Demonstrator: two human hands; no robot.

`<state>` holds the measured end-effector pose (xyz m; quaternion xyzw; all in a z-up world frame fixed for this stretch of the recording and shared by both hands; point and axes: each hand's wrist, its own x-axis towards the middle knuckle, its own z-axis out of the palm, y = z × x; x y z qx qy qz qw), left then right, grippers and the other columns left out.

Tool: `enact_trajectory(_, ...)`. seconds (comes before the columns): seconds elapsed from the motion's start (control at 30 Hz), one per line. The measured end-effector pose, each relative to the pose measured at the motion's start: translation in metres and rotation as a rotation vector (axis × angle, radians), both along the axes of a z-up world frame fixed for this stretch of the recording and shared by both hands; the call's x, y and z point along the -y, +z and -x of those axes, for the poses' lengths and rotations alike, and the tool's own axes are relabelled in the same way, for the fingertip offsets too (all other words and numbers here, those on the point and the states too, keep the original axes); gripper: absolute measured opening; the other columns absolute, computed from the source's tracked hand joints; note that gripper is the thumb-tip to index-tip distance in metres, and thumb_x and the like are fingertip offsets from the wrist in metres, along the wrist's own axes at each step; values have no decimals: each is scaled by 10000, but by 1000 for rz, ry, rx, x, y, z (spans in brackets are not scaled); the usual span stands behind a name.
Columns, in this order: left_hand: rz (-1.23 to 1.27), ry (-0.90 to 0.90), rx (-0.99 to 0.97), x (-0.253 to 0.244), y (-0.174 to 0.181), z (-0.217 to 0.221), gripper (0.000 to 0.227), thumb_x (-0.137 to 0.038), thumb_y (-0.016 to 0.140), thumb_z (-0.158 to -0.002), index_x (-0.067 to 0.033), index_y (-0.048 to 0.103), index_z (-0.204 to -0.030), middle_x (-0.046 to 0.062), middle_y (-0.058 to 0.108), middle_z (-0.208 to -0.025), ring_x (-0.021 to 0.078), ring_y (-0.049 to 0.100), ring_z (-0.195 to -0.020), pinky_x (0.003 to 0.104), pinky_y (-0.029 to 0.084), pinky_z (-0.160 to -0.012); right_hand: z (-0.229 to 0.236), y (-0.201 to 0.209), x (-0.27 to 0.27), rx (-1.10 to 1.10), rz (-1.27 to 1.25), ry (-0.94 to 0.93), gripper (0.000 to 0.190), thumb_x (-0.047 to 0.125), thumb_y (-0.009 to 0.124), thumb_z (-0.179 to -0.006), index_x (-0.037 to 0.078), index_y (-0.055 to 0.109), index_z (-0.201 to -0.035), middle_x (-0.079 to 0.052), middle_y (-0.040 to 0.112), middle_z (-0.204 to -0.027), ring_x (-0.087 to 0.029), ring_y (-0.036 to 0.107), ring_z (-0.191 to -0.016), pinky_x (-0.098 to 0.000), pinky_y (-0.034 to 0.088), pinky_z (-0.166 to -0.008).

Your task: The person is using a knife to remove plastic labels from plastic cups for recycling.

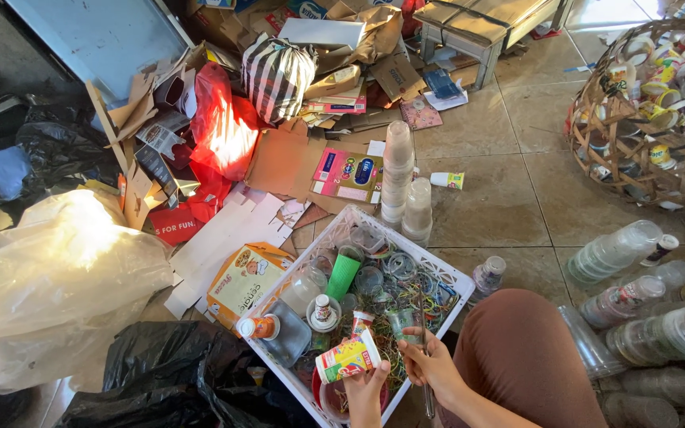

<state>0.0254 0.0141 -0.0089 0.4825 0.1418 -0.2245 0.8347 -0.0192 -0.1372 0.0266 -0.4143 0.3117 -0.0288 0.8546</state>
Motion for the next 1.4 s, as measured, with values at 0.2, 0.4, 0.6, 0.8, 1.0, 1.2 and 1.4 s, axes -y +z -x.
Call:
enact_trajectory(0.2, -128, -12, 7, -3, 13, -3, 1050, -7, 815, -761, -127, 228, -1624, 213, 593, -1395, 312, 616, -1245, 414, 448, -1052, 2, 13, -3, -112, 60, 27, 361, 203, 654, -993, -82, 768, -1183, -118, 525, -486, -122, 297, -328, -289, 261, -345)
enact_trajectory(0.4, -145, -12, -1, -3, 29, -2, 1075, -57, 828, -753, -142, 211, -1630, 213, 570, -1407, 319, 601, -1281, 425, 441, -1074, 2, 10, -3, -128, 97, 73, 423, 231, 698, -949, -91, 783, -1210, -131, 569, -490, -128, 343, -328, -270, 264, -351)
enact_trajectory(0.6, -171, 120, -65, -12, -24, -12, 775, -10, 832, -767, 22, 406, -1413, 209, 609, -1355, 309, 605, -1243, 395, 437, -1075, -19, 23, 13, -148, 368, 19, 400, 191, 802, -858, -109, 775, -1120, -146, 631, -523, -146, 420, -332, -252, 314, -313)
enact_trajectory(0.8, -23, 141, -14, -19, -8, -1, 566, -67, 744, -829, 41, 566, -1355, 187, 683, -1270, 273, 639, -1104, 364, 455, -955, -31, 282, -61, 508, 1177, 713, 814, 96, 803, -652, 168, 605, -1439, -31, 709, -695, -200, 536, -480, -301, 493, -501)
enact_trajectory(1.0, 164, 180, -71, -31, -17, -17, 551, -285, 572, -929, -63, 513, -1430, 161, 625, -1328, 272, 577, -1126, 372, 396, -889, -24, 292, -74, 563, 1316, 920, 538, 366, 544, -931, 170, 571, -1431, -59, 692, -658, -312, 650, -513, -406, 473, -481)
enact_trajectory(1.2, 367, 219, -147, -34, -29, -27, 584, -496, 390, -1027, -165, 455, -1504, 138, 566, -1387, 275, 515, -1147, 384, 337, -823, -16, 176, -25, 422, 1265, 645, 457, 179, 786, -758, 71, 709, -1195, -62, 809, -880, -258, 703, -592, -320, 540, -565)
enact_trajectory(1.4, 313, 280, -182, -25, 54, -21, 680, -502, 331, -1027, -3, 453, -1471, 234, 542, -1333, 354, 515, -1090, 506, 345, -993, 5, 102, 1, 36, 1151, 697, 334, 209, 765, -824, 168, 772, -1156, 23, 756, -715, -115, 634, -569, -257, 509, -577)
